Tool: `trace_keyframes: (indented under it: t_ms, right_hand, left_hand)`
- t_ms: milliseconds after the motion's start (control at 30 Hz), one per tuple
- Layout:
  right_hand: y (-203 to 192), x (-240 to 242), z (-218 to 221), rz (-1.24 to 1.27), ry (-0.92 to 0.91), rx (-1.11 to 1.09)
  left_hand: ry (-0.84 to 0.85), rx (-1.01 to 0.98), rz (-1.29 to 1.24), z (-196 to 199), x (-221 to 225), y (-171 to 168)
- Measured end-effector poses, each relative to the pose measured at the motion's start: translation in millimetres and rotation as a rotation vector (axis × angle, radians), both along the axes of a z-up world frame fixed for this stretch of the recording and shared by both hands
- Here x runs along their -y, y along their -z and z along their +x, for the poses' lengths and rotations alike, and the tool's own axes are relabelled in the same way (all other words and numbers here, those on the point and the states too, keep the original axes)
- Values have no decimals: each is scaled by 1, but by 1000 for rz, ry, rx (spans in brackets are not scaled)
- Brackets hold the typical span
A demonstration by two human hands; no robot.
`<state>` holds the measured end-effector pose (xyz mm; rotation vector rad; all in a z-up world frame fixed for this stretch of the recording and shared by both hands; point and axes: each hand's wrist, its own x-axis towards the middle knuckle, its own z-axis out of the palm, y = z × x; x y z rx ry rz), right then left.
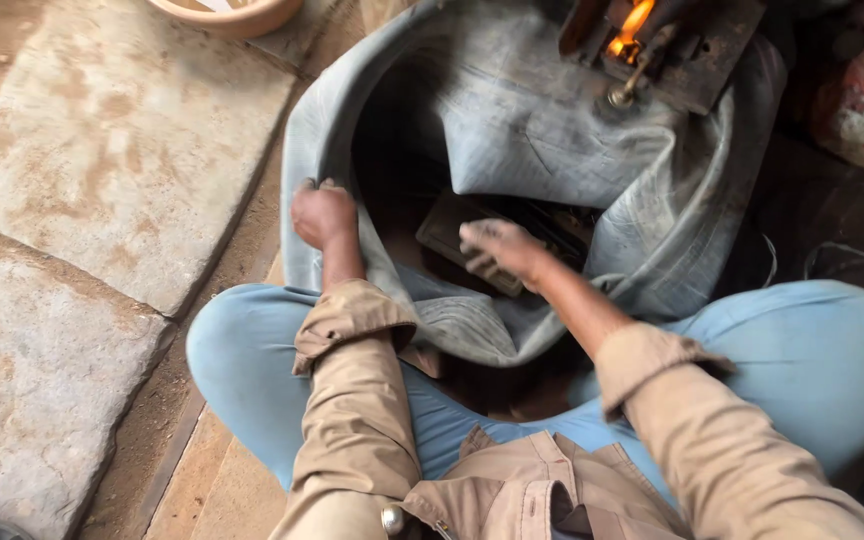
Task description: Using a vulcanizing clamp and heat to repair a hole in a large rubber inner tube.
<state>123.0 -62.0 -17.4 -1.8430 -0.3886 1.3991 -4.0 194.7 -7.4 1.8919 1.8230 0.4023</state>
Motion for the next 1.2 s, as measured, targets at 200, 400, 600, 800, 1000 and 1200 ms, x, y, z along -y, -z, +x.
trace_keyframes:
  t_ms: [200,400,600,800,1000,1200]
  right_hand:
    - [16,-55,41,246,607,-318]
    - [22,-68,63,469,824,-377]
    - [17,-85,57,620,1057,-548]
    - [-15,-82,57,832,1180,-729]
    - [-32,-73,60,854,1073,-768]
    - [-45,-58,49,759,950,-713]
  left_hand:
    - [-137,650,129,11,-16,-44]
    - [-31,1129,152,22,-29,-37]
    - [-14,1423,-194,37,-31,12]
    - [45,693,-270,56,-13,42]
    - [196,143,280,88,64,-36]
    - [-158,877,-1134,111,70,-12]
